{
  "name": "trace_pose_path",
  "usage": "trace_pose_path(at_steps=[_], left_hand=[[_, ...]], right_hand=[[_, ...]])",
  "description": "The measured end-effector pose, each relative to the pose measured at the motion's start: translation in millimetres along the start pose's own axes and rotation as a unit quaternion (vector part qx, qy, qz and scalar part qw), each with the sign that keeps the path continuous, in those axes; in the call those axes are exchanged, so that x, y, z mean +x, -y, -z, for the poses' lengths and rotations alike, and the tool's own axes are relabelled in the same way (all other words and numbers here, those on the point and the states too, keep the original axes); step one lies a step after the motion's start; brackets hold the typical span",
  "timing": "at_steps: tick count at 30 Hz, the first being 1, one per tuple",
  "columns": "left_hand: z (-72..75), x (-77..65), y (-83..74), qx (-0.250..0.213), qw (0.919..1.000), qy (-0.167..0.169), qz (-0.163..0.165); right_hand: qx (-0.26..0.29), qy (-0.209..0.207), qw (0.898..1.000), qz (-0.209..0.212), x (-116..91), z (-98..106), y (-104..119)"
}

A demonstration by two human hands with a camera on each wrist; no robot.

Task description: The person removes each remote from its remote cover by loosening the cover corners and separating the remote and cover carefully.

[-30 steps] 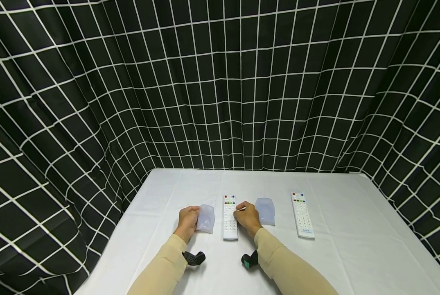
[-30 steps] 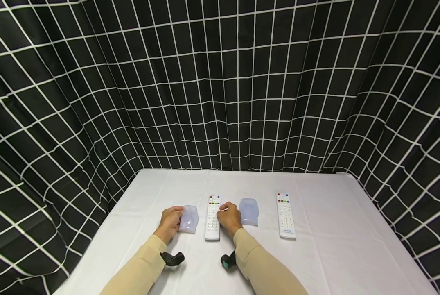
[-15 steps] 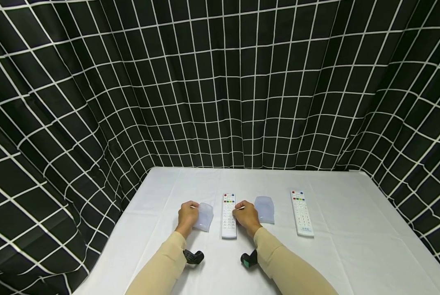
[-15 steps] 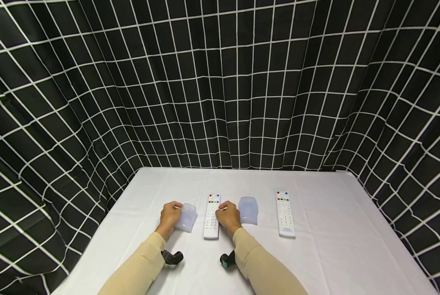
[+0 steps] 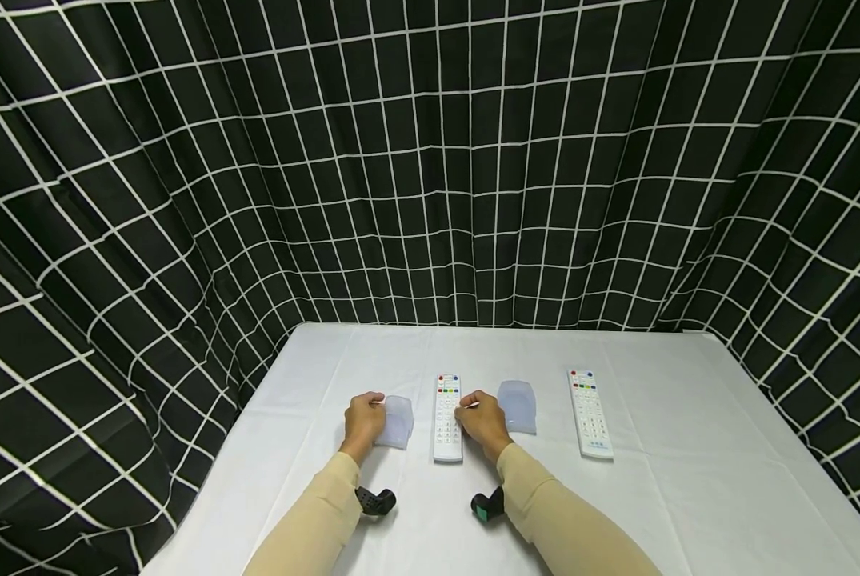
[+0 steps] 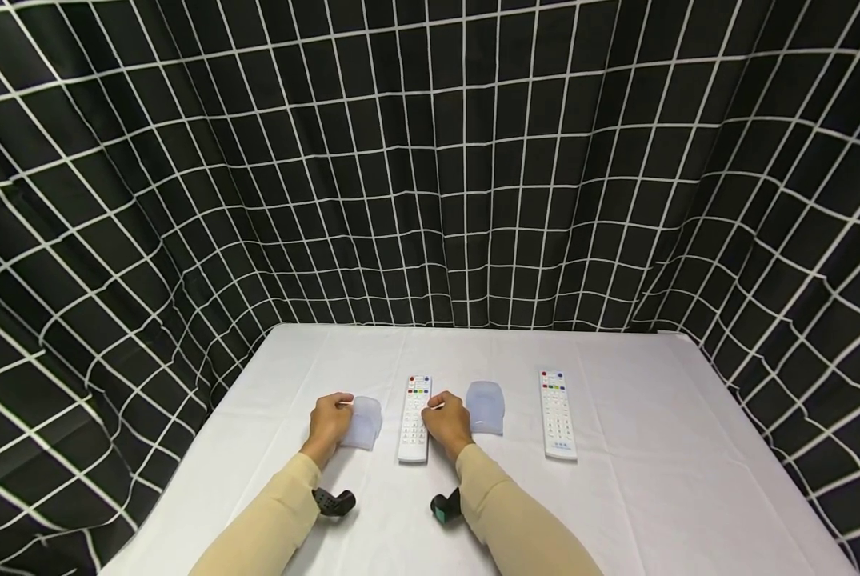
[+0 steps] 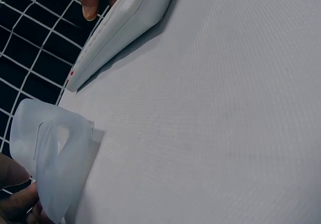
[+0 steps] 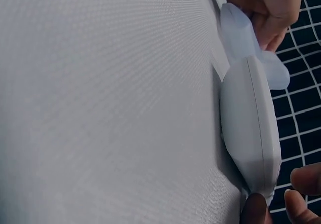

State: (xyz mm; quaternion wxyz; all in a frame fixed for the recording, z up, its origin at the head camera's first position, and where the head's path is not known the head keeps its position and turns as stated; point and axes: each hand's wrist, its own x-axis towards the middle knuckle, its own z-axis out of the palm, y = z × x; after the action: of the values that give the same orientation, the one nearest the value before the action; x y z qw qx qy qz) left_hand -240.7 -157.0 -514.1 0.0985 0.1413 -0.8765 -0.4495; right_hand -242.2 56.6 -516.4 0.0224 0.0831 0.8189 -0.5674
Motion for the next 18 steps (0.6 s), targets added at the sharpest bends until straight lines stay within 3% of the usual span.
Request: trace_pose_path(at_steps=[10, 18], left_hand=[[1.5, 4.1, -0.8, -0.014, 0.9994, 0.025, 0.018], [12.3, 8.9, -7.2, -0.012, 0.9984, 0.055, 0.001]], right_hand=[[0.001, -0.005, 1.0, -0.003, -1.7, 6.5, 6.8], [0.007, -0.003, 1.0, 0.026, 6.6, 22.2, 18.8]])
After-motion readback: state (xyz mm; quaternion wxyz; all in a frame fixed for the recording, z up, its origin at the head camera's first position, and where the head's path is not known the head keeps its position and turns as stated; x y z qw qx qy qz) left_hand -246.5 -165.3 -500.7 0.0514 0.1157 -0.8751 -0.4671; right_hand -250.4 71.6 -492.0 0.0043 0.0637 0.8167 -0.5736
